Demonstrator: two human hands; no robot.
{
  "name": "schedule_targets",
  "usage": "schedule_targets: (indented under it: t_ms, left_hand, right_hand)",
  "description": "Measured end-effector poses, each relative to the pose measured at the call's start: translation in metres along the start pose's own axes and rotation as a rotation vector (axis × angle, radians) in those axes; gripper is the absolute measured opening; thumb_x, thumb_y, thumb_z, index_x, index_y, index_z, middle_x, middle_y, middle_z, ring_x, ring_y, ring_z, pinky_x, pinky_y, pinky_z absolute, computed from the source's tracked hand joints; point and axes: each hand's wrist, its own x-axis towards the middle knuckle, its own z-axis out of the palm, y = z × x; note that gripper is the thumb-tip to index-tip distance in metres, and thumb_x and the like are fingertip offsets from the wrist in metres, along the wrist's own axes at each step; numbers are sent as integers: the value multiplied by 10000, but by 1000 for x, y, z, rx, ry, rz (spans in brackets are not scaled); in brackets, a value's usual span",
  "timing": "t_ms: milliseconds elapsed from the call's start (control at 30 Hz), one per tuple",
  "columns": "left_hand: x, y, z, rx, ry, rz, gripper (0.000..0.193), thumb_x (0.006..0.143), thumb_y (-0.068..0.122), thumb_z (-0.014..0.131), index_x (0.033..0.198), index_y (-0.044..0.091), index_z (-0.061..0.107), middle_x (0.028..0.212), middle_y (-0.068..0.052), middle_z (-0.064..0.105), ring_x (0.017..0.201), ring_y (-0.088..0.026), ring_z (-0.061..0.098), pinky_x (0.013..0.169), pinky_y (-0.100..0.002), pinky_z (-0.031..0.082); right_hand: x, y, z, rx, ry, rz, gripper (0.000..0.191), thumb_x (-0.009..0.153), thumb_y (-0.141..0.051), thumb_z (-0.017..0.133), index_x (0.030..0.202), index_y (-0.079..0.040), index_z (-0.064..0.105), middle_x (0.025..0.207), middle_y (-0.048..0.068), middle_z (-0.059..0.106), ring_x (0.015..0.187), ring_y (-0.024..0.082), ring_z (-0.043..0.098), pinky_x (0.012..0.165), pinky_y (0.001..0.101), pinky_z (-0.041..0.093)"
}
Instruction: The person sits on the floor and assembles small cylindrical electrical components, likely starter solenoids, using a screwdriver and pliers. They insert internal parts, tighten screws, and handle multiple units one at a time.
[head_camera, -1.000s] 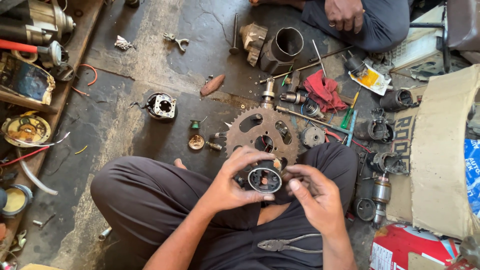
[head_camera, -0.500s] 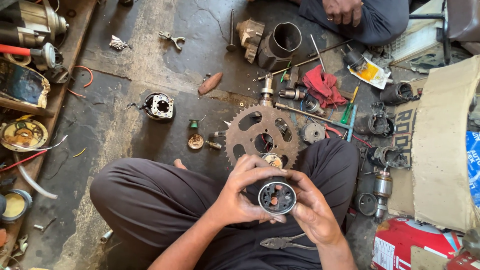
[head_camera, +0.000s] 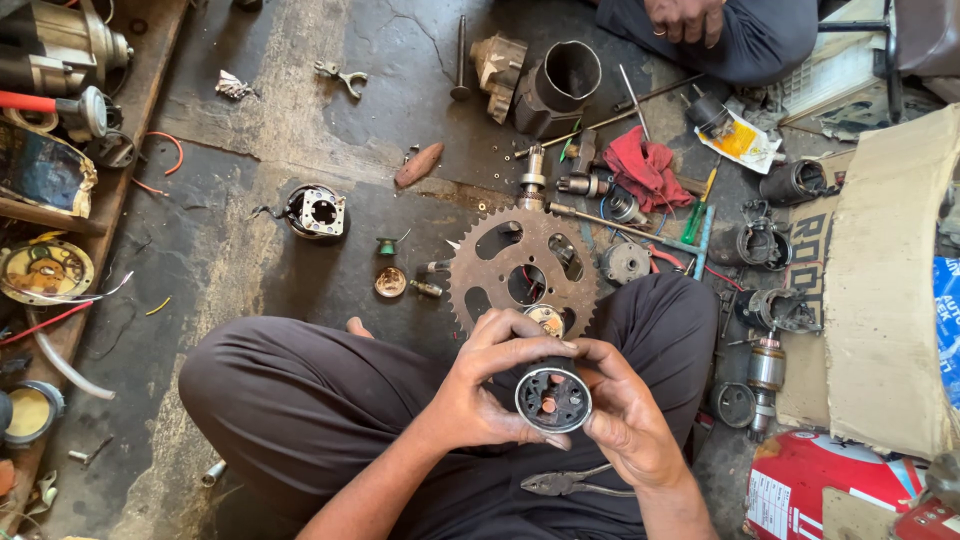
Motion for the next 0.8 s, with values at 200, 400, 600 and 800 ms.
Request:
schedule_targets:
  t_ms: [200,400,600,800]
  left_hand:
    - [5,5,-1,36,-58,4,767,602,342,959,1305,136,731,1149,-71,611,1138,-237,565,1042,-373,444]
    - [4,4,6,-117,-64,-95,778,756,197,827,1476,76,558,1297,-110,653,1191,-265,672,1044,-382,524]
    - [-3,-3,27,-736,-108,-350,699,831,61,707,1497,41,497,1333,-118,658,1197,-220,678,1111,-386,534]
    - [-2,-12,23,-525,-63,-130,708,868,-29,785,1490,45,454,1418,-155,613,1322,-201,607,1168,-369,474]
  right_hand:
    - [0,-4,6,1,32,-42,873,845,-328,853,1486,16,371,1253,190,628,1158,239,606,954,362,492]
    - [4,-6,16,-176,244,-234,665,814,-69,872,1357,25,499,1161,147,622,1031,204,650,805,353,587]
    - [3,-6,38,-769,410,-472,722,727,-36,905,1323,-7,499,1118,79,657,994,117,670,874,265,580]
    - [1,-17,34,-841,311,-509,647,766,-15,857,1321,-2,524,1176,115,664,984,132,645,878,272,542]
